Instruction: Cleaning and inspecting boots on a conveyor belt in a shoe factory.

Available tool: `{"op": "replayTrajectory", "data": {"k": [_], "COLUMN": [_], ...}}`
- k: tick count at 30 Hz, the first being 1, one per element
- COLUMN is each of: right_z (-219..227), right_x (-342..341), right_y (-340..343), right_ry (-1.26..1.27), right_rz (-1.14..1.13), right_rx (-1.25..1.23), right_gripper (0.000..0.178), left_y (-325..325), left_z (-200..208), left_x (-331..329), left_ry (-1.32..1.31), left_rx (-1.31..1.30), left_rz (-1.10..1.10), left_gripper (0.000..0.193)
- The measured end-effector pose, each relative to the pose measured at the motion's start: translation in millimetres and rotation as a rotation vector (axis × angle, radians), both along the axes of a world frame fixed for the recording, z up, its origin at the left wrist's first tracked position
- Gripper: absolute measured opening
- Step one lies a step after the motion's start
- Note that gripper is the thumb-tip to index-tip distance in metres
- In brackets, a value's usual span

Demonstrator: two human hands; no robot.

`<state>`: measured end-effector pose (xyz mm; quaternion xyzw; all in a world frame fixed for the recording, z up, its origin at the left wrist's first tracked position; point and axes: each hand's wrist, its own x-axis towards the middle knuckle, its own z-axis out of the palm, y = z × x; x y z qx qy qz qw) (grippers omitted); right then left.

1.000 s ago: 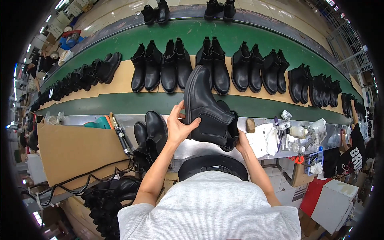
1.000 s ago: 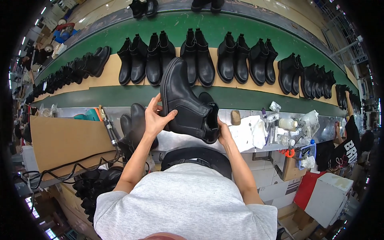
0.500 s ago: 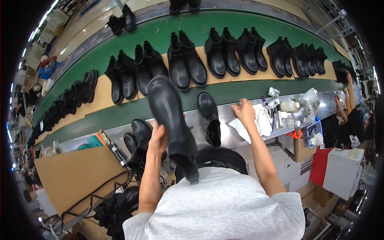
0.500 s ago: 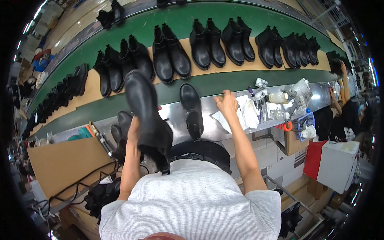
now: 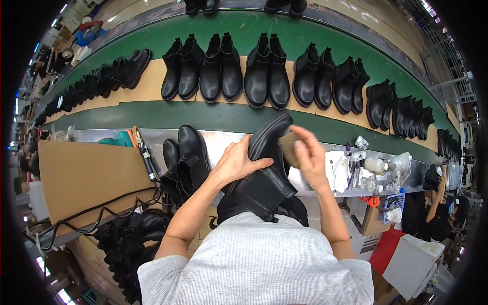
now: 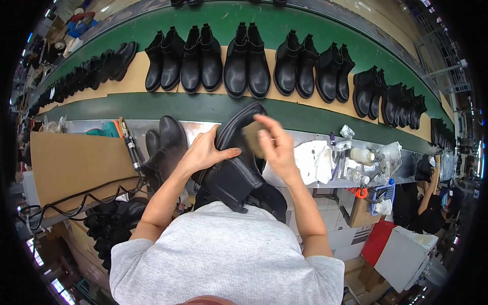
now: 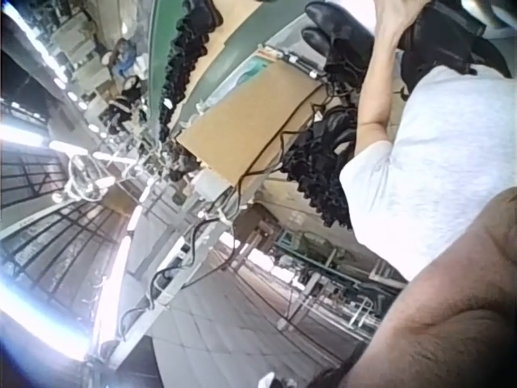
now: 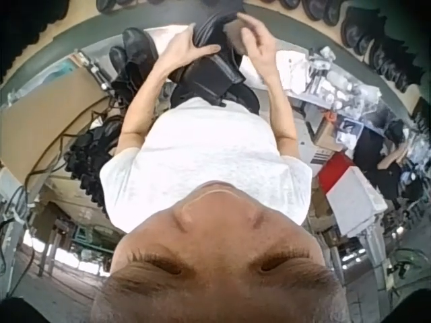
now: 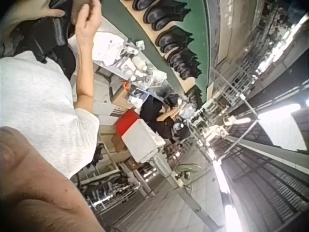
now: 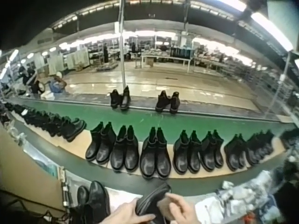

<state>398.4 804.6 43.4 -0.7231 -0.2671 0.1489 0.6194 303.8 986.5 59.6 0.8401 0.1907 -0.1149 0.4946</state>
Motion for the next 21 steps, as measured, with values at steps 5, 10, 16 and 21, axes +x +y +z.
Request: {"op": "replayTrajectory", "data": {"k": [5,10,16,21], "right_z": [-5,-22,-16,-32], "right_x": [3,4,-5,-4], "right_y": [44,47,53,30], "right_ry": [-0.753,-0.742,-0.707,-0.645], "right_rz": [0.209,0.137,0.155,0.145], "right_rx": [-0.136,-0.08,-0.046,-0.034], "right_gripper": [0.027,0.025,0.025,0.025], "left_y": [-1,-1,-8,-9], "left_z": [-17,-38,-26,-43], "left_x": [5,-8,-6,-11], "left_ry": [-0.016,-0.031,0.076,0.03], "left_rx": [0.011,0.004,-0.001,-0.018], "left_rz": [-0.085,-0.017,-0.059,-0.009], "left_gripper": [0.061,0.058,0.053,0.052]}}
